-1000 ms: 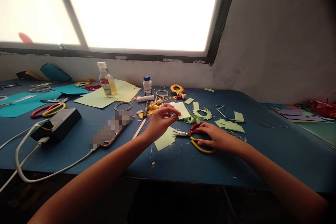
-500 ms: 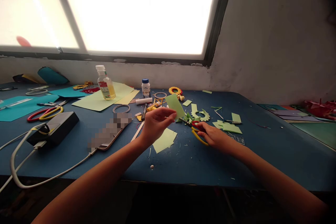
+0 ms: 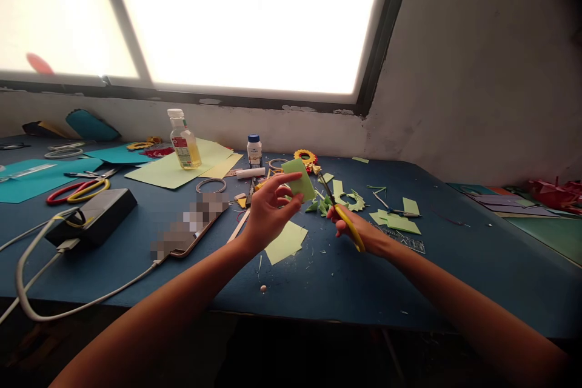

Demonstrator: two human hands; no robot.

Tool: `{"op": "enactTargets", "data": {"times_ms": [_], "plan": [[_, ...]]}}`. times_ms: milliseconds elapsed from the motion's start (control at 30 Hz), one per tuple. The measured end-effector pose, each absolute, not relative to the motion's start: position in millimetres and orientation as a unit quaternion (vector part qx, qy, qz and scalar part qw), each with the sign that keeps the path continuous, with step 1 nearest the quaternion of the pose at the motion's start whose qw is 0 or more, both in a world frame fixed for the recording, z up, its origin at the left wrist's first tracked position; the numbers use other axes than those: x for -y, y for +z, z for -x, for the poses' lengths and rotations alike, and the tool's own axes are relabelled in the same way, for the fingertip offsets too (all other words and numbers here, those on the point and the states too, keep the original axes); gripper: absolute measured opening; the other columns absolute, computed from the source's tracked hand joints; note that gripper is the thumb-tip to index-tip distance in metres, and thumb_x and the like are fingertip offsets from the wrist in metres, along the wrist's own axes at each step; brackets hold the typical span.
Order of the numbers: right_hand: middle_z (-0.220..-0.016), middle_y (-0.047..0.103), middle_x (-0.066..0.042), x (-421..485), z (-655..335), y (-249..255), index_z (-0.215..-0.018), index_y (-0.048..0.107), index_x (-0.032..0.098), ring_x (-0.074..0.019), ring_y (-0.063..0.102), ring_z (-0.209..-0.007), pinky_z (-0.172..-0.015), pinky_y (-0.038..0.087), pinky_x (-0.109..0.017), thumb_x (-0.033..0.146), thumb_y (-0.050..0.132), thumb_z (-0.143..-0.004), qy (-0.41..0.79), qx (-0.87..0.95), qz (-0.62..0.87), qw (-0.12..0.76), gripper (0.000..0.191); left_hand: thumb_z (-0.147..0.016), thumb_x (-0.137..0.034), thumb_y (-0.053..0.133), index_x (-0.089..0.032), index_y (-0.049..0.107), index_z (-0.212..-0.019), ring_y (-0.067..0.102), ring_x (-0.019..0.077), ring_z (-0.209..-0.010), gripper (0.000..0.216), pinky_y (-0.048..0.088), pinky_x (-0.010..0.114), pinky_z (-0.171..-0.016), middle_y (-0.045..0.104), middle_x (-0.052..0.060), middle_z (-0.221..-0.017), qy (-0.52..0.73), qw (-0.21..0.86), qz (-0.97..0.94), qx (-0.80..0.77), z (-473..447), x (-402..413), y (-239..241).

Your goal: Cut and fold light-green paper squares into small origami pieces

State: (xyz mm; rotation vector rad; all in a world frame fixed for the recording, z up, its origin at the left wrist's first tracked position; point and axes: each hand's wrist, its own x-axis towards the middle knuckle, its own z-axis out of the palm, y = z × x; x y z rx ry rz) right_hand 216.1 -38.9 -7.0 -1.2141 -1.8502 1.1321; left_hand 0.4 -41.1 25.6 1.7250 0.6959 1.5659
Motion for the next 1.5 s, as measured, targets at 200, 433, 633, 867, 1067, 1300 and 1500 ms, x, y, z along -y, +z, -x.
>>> {"op": "enactTargets", "data": {"times_ms": [200, 433, 633, 867, 1067, 1300, 1500], "plan": [[-0.084, 0.064, -0.007, 33, -218, 22, -0.097, 0.060, 0.020, -0.0221, 0.057, -0.070, -0.059, 0.042, -0.030, 0.060, 0.058, -0.072, 0.204, 0.770, 0.569, 0.206, 0.047, -0.074, -0.024, 0.069, -0.018, 0.061, -0.107, 0.065, 0.0176, -0.084, 0.035, 0.059, 0.023, -0.058, 0.061, 0.006, -0.107, 0.629, 0.345, -0.644, -0.265, 1, 36, 24], [-0.094, 0.065, -0.013, 28, -255, 33, -0.098, 0.059, 0.018, -0.0268, 0.060, -0.076, -0.060, 0.044, -0.033, 0.065, 0.053, -0.073, 0.221, 0.753, 0.612, 0.099, 0.054, -0.073, -0.018, 0.070, -0.017, 0.061, -0.106, 0.066, 0.0168, -0.083, 0.034, 0.060, 0.021, -0.056, 0.062, 0.006, -0.105, 0.637, 0.357, -0.635, -0.253, 0, 35, 23], [-0.078, 0.057, -0.007, 34, -261, 35, -0.096, 0.055, 0.019, -0.0195, 0.051, -0.064, -0.055, 0.039, -0.030, 0.078, 0.044, -0.070, 0.271, 0.754, 0.564, 0.200, 0.065, -0.073, -0.017, 0.069, -0.018, 0.062, -0.106, 0.066, 0.0146, -0.080, 0.033, 0.060, 0.020, -0.056, 0.063, 0.005, -0.102, 0.635, 0.372, -0.634, -0.238, -3, 34, 21], [-0.077, 0.045, -0.001, 57, -219, 13, -0.091, 0.048, 0.020, -0.0134, 0.037, -0.061, -0.058, 0.039, -0.029, 0.088, 0.023, -0.067, 0.416, 0.750, 0.410, 0.313, 0.076, -0.072, -0.019, 0.072, -0.017, 0.063, -0.107, 0.067, 0.0154, -0.080, 0.036, 0.061, 0.023, -0.059, 0.059, 0.006, -0.110, 0.642, 0.381, -0.625, -0.230, -4, 38, 22], [-0.080, 0.048, -0.002, 69, -186, -9, -0.094, 0.045, 0.022, -0.0154, 0.041, -0.066, -0.059, 0.038, -0.029, 0.082, 0.030, -0.073, 0.419, 0.748, 0.417, 0.301, 0.065, -0.071, -0.020, 0.074, -0.017, 0.061, -0.109, 0.067, 0.0151, -0.079, 0.040, 0.061, 0.023, -0.059, 0.059, 0.007, -0.111, 0.644, 0.365, -0.626, -0.247, -3, 38, 23], [-0.087, 0.050, -0.003, 70, -188, -24, -0.095, 0.045, 0.023, -0.0176, 0.044, -0.072, -0.065, 0.040, -0.031, 0.080, 0.031, -0.075, 0.414, 0.751, 0.414, 0.306, 0.062, -0.071, -0.019, 0.073, -0.019, 0.061, -0.112, 0.067, 0.0151, -0.080, 0.043, 0.062, 0.025, -0.063, 0.058, 0.007, -0.115, 0.635, 0.355, -0.641, -0.242, -4, 38, 20], [-0.085, 0.048, -0.002, 72, -185, -25, -0.095, 0.045, 0.023, -0.0174, 0.044, -0.072, -0.065, 0.039, -0.031, 0.079, 0.032, -0.076, 0.416, 0.751, 0.402, 0.318, 0.061, -0.070, -0.020, 0.074, -0.017, 0.061, -0.111, 0.067, 0.0161, -0.080, 0.042, 0.062, 0.025, -0.061, 0.058, 0.008, -0.115, 0.631, 0.355, -0.641, -0.256, -5, 40, 21]]}}
